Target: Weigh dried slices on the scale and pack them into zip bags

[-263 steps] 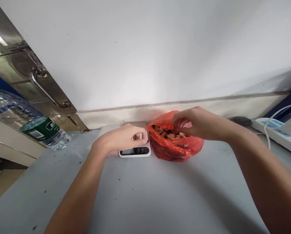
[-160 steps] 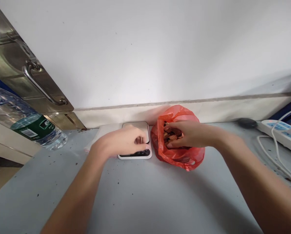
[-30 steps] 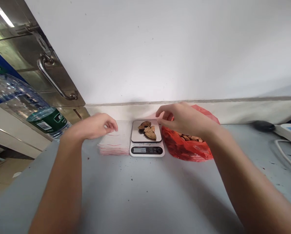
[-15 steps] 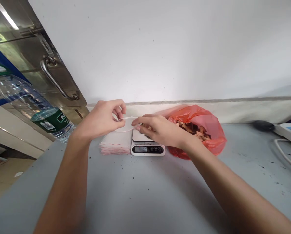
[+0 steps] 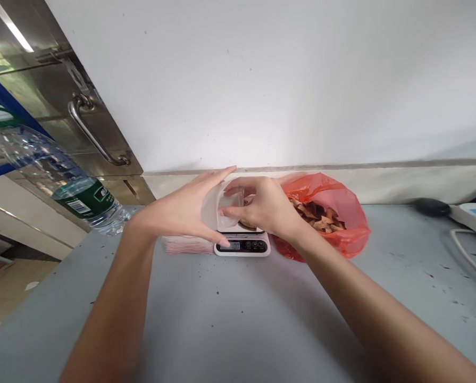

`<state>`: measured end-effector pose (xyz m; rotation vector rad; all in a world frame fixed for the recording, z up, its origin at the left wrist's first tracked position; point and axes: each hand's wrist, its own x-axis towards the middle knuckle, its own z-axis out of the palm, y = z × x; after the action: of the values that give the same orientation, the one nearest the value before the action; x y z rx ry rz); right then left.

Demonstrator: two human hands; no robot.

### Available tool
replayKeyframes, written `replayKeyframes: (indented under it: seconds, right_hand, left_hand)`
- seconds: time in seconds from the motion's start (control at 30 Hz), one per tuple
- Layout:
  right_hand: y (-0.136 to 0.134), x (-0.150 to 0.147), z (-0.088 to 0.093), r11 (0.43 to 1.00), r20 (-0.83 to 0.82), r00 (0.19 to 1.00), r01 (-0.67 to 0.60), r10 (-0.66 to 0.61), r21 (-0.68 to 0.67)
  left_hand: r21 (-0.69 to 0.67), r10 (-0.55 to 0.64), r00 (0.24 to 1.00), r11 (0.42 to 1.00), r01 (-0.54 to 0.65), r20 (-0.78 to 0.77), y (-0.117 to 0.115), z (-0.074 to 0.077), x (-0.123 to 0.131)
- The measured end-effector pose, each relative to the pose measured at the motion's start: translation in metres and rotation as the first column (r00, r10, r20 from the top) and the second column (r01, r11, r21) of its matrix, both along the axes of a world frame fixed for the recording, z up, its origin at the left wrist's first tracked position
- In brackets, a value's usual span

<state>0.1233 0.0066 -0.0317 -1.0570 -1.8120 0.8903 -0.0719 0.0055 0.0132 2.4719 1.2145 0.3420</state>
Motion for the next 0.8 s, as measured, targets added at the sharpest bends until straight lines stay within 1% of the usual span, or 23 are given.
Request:
replayKeyframes:
  seconds: [0.07, 0.1, 0.13, 0.2, 0.23, 0.27, 0.3, 0.33, 0.37, 0.4, 0.47, 0.63, 0.77, 0.8]
  right_hand:
    - [0.001, 0.002, 0.003, 0.998, 0.003, 0.999, -0.052, 0.052, -0.024]
    - [0.002, 0.004, 0.006, 0.998, 0.022, 0.998, -0.053, 0.054, -0.044]
    - [0.004, 0.007, 0.008, 0.998, 0.064, 0.998, -0.024, 0.028, -0.064]
    - [0.009, 0.012, 0.013, 0.992, 0.233, 0.97, 0.09, -0.067, -0.09]
    - [0.012, 0.014, 0.015, 0.984, 0.345, 0.933, 0.146, -0.104, -0.099]
    - [0.015, 0.016, 0.016, 0.977, 0.457, 0.883, 0.181, -0.11, -0.114]
    - [0.019, 0.016, 0.017, 0.971, 0.554, 0.829, 0.187, -0.076, -0.147]
    - [0.022, 0.015, 0.017, 0.965, 0.623, 0.782, 0.173, -0.012, -0.197]
    - [0.024, 0.014, 0.015, 0.955, 0.663, 0.746, 0.152, 0.057, -0.253]
    - [0.027, 0.011, 0.013, 0.946, 0.682, 0.722, 0.131, 0.113, -0.296]
    - [0.03, 0.006, 0.008, 0.94, 0.684, 0.711, 0.097, 0.165, -0.328]
    - [0.031, 0.0, -0.005, 0.947, 0.636, 0.754, 0.056, 0.168, -0.316]
    - [0.03, 0.003, -0.009, 0.944, 0.59, 0.792, 0.056, 0.156, -0.325]
    - [0.03, 0.004, -0.009, 0.942, 0.572, 0.806, 0.057, 0.153, -0.332]
  left_hand:
    - [-0.022, 0.03, 1.0, 0.999, -0.03, 0.01, 0.003, -0.002, -0.001]
    - [-0.037, 0.059, 0.998, 0.998, -0.059, 0.004, 0.004, -0.002, -0.002]
    - [-0.052, 0.096, 0.995, 0.994, -0.097, -0.016, 0.005, -0.002, -0.004]
    - [-0.073, 0.185, 0.979, 0.979, -0.191, -0.08, 0.008, -0.002, -0.01]
    - [-0.083, 0.227, 0.967, 0.968, -0.236, -0.112, 0.009, -0.002, -0.013]
    - [-0.097, 0.259, 0.956, 0.957, -0.273, -0.139, 0.01, -0.003, -0.017]
    - [-0.118, 0.28, 0.947, 0.947, -0.3, -0.159, 0.011, -0.003, -0.02]
    - [-0.144, 0.293, 0.94, 0.937, -0.318, -0.172, 0.013, -0.004, -0.022]
    - [-0.17, 0.3, 0.936, 0.928, -0.332, -0.185, 0.014, -0.004, -0.024]
    - [-0.188, 0.303, 0.931, 0.921, -0.34, -0.201, 0.014, -0.005, -0.025]
    - [-0.197, 0.299, 0.926, 0.918, -0.345, -0.232, 0.015, -0.006, -0.025]
    - [-0.195, 0.279, 0.922, 0.922, -0.335, -0.268, 0.017, -0.012, -0.02]
    - [-0.194, 0.26, 0.928, 0.929, -0.316, -0.267, 0.02, -0.02, -0.02]
    - [-0.188, 0.256, 0.937, 0.934, -0.303, -0.24, 0.021, -0.022, -0.02]
